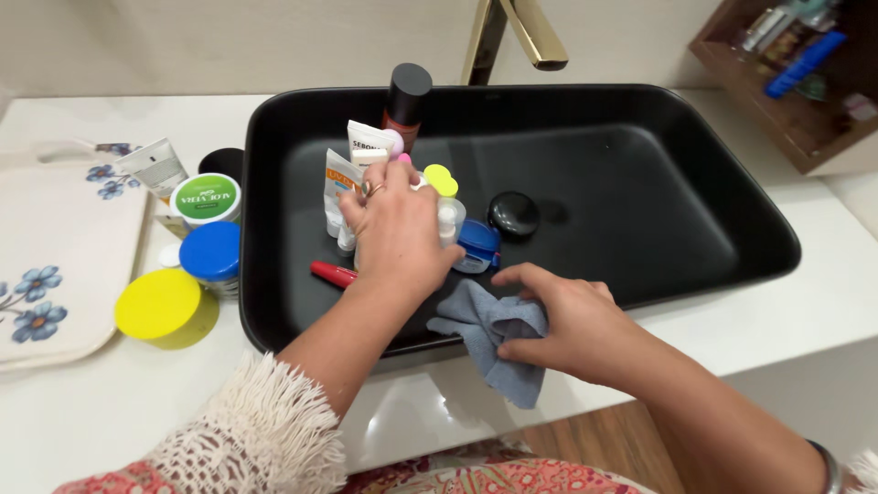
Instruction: The person wipes the exteriors of various cosmetic containers with a gray cloth. They handle tubes, jars, and bottles one at a time, wiping each surface and placing them back into a black tray on the bathroom counter.
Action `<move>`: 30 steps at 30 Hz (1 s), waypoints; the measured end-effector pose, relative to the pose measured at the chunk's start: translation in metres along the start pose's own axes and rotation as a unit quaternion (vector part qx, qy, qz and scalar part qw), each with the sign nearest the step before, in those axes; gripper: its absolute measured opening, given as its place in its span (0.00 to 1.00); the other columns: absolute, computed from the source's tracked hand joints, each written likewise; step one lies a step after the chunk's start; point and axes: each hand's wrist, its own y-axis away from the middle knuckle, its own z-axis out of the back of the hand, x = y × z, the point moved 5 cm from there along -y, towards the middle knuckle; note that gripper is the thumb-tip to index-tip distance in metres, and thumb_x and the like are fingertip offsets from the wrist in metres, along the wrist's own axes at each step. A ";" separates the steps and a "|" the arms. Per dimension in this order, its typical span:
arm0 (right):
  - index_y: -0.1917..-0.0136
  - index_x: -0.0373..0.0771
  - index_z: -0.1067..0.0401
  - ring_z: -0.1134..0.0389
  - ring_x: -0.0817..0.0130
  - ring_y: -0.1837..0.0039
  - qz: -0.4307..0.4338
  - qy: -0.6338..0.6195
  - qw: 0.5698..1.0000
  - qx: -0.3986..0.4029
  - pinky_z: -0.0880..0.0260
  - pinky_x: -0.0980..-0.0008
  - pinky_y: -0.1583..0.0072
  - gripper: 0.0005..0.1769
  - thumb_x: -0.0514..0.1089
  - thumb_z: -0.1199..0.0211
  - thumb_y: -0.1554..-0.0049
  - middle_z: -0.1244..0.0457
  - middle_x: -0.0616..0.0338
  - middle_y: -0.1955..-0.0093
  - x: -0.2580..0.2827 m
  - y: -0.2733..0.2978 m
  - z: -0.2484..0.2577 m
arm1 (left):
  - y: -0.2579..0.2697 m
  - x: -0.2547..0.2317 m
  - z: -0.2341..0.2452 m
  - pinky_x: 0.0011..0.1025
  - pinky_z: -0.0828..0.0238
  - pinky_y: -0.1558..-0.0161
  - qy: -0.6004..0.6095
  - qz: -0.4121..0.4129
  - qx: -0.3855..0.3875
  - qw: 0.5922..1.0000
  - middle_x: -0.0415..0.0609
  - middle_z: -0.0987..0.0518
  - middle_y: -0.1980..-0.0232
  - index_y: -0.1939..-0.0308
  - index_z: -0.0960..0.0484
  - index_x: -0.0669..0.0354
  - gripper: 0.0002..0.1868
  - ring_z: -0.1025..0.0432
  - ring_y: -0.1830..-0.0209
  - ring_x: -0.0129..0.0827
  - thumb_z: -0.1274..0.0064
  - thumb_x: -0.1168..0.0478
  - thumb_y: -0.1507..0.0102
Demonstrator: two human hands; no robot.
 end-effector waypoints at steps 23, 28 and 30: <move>0.42 0.36 0.31 0.29 0.66 0.44 0.092 -0.644 0.755 -0.084 0.30 0.65 0.39 0.17 0.39 0.43 0.46 0.32 0.56 0.45 -0.038 -0.032 0.072 | 0.036 -0.003 0.003 0.27 0.23 0.59 0.746 0.307 0.020 0.591 0.41 0.17 0.54 0.44 0.21 0.54 0.27 0.23 0.62 0.23 0.52 0.39 0.35; 0.39 0.38 0.29 0.31 0.70 0.46 0.137 -0.496 0.832 -0.208 0.29 0.65 0.41 0.21 0.36 0.38 0.47 0.32 0.58 0.47 0.000 -0.024 0.064 | 0.047 -0.013 -0.026 0.36 0.24 0.61 0.827 0.404 0.045 0.389 0.49 0.16 0.53 0.43 0.24 0.52 0.29 0.24 0.62 0.33 0.62 0.36 0.33; 0.39 0.39 0.26 0.31 0.68 0.48 0.125 -0.339 0.899 -0.247 0.28 0.64 0.45 0.21 0.37 0.37 0.47 0.31 0.53 0.47 0.017 -0.006 0.047 | 0.047 -0.015 -0.029 0.38 0.23 0.58 0.834 0.415 0.062 0.357 0.49 0.17 0.53 0.43 0.24 0.52 0.28 0.23 0.60 0.35 0.66 0.37 0.31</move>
